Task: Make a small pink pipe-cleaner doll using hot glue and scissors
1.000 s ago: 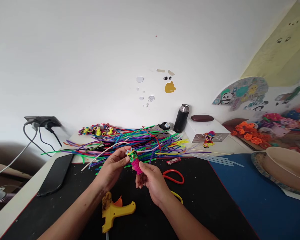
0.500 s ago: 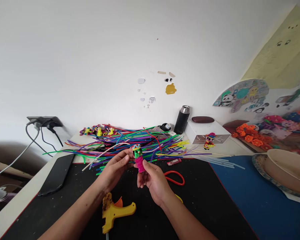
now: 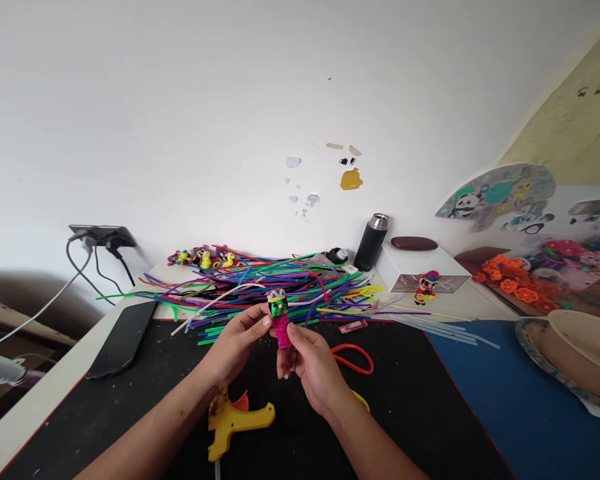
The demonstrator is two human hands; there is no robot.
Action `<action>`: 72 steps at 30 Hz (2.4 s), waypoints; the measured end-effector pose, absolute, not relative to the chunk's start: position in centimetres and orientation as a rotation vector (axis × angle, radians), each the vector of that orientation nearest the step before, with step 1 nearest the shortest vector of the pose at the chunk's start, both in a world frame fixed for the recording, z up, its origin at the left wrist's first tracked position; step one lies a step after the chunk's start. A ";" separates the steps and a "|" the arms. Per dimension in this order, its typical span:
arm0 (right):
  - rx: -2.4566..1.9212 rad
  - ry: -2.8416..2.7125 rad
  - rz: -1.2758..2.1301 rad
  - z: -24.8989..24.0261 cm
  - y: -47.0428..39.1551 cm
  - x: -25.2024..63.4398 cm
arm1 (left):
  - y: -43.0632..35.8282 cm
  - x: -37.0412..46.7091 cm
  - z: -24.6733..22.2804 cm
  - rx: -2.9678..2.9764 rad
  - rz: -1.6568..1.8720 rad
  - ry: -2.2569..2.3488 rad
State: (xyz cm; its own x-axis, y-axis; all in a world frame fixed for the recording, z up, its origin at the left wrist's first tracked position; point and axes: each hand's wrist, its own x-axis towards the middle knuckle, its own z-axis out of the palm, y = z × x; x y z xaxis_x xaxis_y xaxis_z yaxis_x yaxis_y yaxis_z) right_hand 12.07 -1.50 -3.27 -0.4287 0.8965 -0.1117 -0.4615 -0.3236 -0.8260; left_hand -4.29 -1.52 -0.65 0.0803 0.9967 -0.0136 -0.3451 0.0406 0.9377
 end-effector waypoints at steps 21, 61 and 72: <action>-0.770 -0.954 1.887 -3.2 -1.7 11.8 | -1.5 -3.9 -1.2 0.874 1.259 0.866; -1.004 -1.132 1.470 -0.6 0.5 18.3 | -2.8 -3.9 2.4 0.946 0.966 0.903; -0.916 -1.228 1.448 0.6 -0.1 18.2 | -3.2 -3.4 2.2 0.955 0.878 0.842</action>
